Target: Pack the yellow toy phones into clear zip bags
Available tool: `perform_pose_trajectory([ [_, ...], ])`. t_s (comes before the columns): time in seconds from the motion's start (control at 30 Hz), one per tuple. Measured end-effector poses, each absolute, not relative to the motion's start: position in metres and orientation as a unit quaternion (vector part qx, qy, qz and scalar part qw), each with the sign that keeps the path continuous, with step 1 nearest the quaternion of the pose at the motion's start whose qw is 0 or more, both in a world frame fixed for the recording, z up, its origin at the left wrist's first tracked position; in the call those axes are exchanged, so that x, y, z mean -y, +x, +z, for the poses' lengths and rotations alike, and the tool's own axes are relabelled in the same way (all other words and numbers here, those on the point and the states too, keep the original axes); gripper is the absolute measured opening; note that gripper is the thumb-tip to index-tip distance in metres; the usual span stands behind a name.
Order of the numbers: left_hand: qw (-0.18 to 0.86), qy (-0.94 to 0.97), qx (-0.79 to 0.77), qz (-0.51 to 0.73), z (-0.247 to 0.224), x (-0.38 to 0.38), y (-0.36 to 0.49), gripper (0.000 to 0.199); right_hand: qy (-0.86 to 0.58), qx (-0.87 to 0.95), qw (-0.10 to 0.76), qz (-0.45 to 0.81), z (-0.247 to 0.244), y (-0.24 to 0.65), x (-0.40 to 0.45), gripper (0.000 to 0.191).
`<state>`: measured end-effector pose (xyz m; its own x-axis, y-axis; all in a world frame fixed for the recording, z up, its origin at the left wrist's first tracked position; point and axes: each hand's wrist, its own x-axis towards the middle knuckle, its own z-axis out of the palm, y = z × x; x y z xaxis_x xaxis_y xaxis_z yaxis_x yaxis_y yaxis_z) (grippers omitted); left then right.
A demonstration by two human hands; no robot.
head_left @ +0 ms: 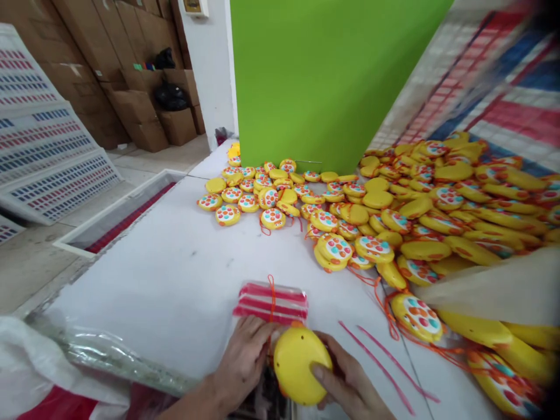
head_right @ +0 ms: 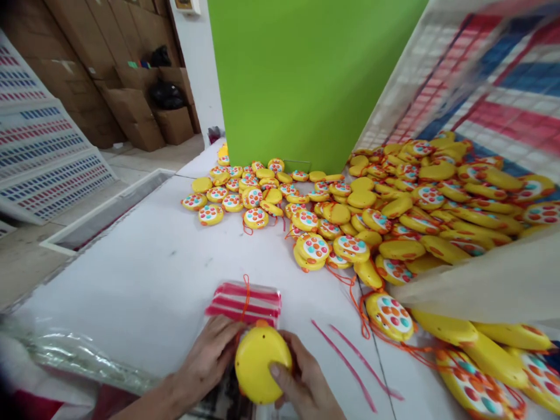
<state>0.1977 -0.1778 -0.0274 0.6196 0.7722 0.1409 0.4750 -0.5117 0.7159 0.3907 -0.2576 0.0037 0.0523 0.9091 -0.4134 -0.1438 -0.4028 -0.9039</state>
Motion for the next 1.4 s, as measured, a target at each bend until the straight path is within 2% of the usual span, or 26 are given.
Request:
perform_pose_trajectory([
  [0.1, 0.314, 0.855, -0.351, 0.220, -0.029, 0.173, 0.199, 0.023, -0.546, 0.289, 0.435, 0.655, 0.014, 0.387, 0.252, 0.054],
  [0.23, 0.207, 0.894, -0.305, 0.252, -0.032, 0.175, 0.202, 0.028, -0.551, 0.283, 0.506, 0.599, 0.021, 0.368, 0.228, 0.056],
  [0.37, 0.099, 0.917, -0.286, 0.261, -0.023, 0.183, 0.200, 0.030, -0.613, 0.474, 0.419, 0.473, 0.008, 0.357, 0.215, 0.048],
  [0.5, 0.102, 0.908, -0.282, 0.294, -0.002, 0.185, 0.191, 0.024, -0.640, 0.562, 0.375, 0.366, -0.008, 0.363, 0.228, 0.043],
  [0.63, 0.201, 0.841, -0.364, 0.346, 0.018, 0.176, 0.167, 0.019, -0.638, 0.568, 0.371, 0.364, -0.008, 0.372, 0.238, 0.042],
  [0.73, 0.398, 0.710, -0.495, 0.306, 0.023, 0.166, 0.158, 0.018, -0.644, 0.566, 0.356, 0.372, -0.004, 0.371, 0.237, 0.045],
  [0.8, 0.525, 0.635, -0.503, 0.260, 0.020, 0.161, 0.162, 0.023, -0.637, 0.578, 0.356, 0.365, -0.001, 0.368, 0.235, 0.045],
  [0.87, 0.587, 0.605, -0.472, 0.258, 0.013, 0.158, 0.170, 0.026, -0.626, 0.598, 0.368, 0.339, 0.002, 0.367, 0.233, 0.043],
  [0.93, 0.598, 0.598, -0.458, 0.274, 0.007, 0.157, 0.179, 0.027, -0.621, 0.619, 0.366, 0.312, 0.007, 0.368, 0.230, 0.039],
  [1.0, 0.597, 0.597, -0.457, 0.280, 0.004, 0.159, 0.185, 0.028, -0.619, 0.649, 0.327, 0.297, 0.012, 0.370, 0.228, 0.031],
  [1.17, 0.630, 0.570, -0.456, 0.263, 0.008, 0.162, 0.189, 0.029, -0.589, 0.765, 0.132, 0.224, 0.018, 0.369, 0.223, 0.031],
  [1.23, 0.650, 0.554, -0.447, 0.266, 0.007, 0.163, 0.188, 0.028, -0.603, 0.764, 0.143, 0.180, 0.019, 0.362, 0.220, 0.021],
  [1.3, 0.675, 0.534, -0.432, 0.269, 0.005, 0.163, 0.185, 0.028, -0.607, 0.755, 0.194, 0.158, 0.021, 0.353, 0.215, 0.014],
  [1.4, 0.666, 0.545, -0.436, 0.265, 0.001, 0.165, 0.179, 0.026, -0.595, 0.753, 0.239, 0.149, 0.021, 0.337, 0.208, 0.013],
])
